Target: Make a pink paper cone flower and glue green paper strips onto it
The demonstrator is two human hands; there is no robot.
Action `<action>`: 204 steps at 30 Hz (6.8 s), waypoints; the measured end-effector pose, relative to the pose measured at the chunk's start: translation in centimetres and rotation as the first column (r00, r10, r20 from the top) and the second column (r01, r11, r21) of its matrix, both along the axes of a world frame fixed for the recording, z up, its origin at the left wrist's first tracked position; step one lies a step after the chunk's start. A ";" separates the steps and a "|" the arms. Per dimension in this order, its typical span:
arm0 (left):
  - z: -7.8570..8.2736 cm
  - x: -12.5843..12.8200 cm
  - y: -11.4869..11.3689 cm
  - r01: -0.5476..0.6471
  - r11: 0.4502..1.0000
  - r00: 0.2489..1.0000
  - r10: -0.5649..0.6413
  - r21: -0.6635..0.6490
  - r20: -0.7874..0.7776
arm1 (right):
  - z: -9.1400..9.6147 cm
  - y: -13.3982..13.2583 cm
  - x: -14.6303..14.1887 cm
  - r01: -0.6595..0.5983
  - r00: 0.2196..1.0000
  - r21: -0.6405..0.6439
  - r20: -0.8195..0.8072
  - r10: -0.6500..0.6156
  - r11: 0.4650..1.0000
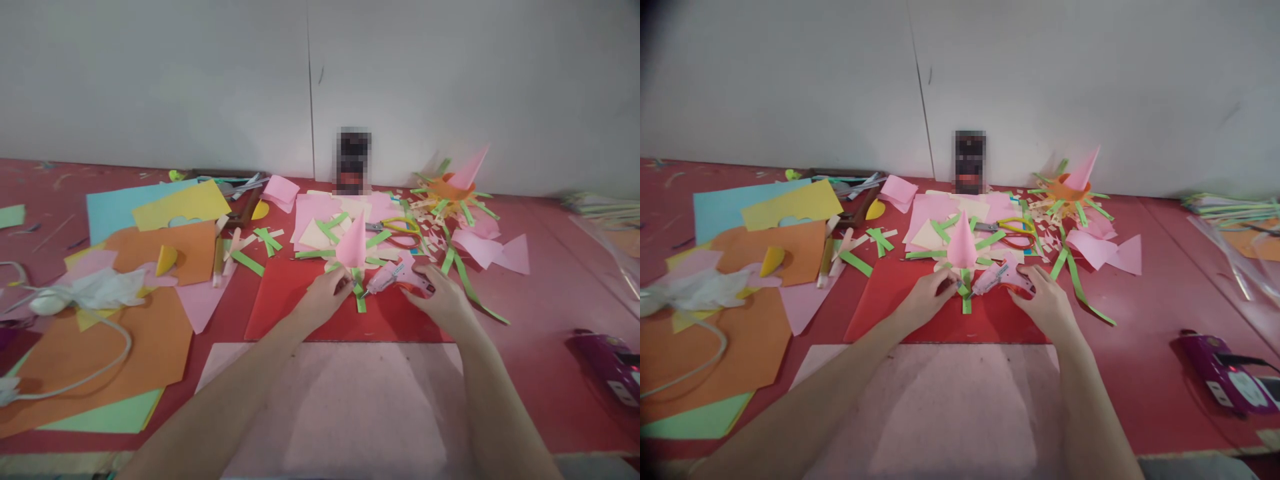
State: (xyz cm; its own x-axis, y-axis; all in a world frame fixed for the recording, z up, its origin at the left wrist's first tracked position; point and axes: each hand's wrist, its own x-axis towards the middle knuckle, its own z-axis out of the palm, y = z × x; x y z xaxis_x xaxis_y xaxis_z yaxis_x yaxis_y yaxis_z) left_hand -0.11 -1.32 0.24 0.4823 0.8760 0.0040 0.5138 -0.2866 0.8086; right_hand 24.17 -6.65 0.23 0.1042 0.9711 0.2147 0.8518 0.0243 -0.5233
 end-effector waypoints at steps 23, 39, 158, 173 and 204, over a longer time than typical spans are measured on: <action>0.3 -0.4 -0.3 0.073 0.982 0.997 -0.069 0.172 -0.026 | 0.0 1.0 1.0 0.435 0.862 -0.003 -0.287 -0.417 0.900; -0.3 0.1 -0.1 0.201 0.946 0.943 -0.116 0.256 -0.311 | 0.9 0.8 0.1 0.433 0.864 -0.026 -0.273 -0.423 0.901; 7.7 4.6 6.7 -0.318 0.773 0.935 0.352 0.549 0.046 | 0.7 1.8 0.0 0.544 0.672 -0.055 -0.569 -0.474 0.837; 11.5 3.8 4.6 -0.390 0.651 0.920 0.299 0.651 0.252 | 0.9 1.5 0.4 0.565 0.634 -0.042 -0.618 -0.465 0.824; 8.2 2.6 5.2 -0.305 0.784 0.951 0.223 0.541 0.215 | 0.6 1.7 0.1 0.553 0.612 -0.091 -0.631 -0.478 0.828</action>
State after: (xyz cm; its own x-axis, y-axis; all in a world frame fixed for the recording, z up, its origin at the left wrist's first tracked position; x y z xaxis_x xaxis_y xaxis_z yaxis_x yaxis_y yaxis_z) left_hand 2.48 3.89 8.47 0.1909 0.7915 0.5806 0.5376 -0.5792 0.6128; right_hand 24.27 -4.95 0.85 0.7221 0.6916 0.0114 0.2384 -0.2333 -0.9427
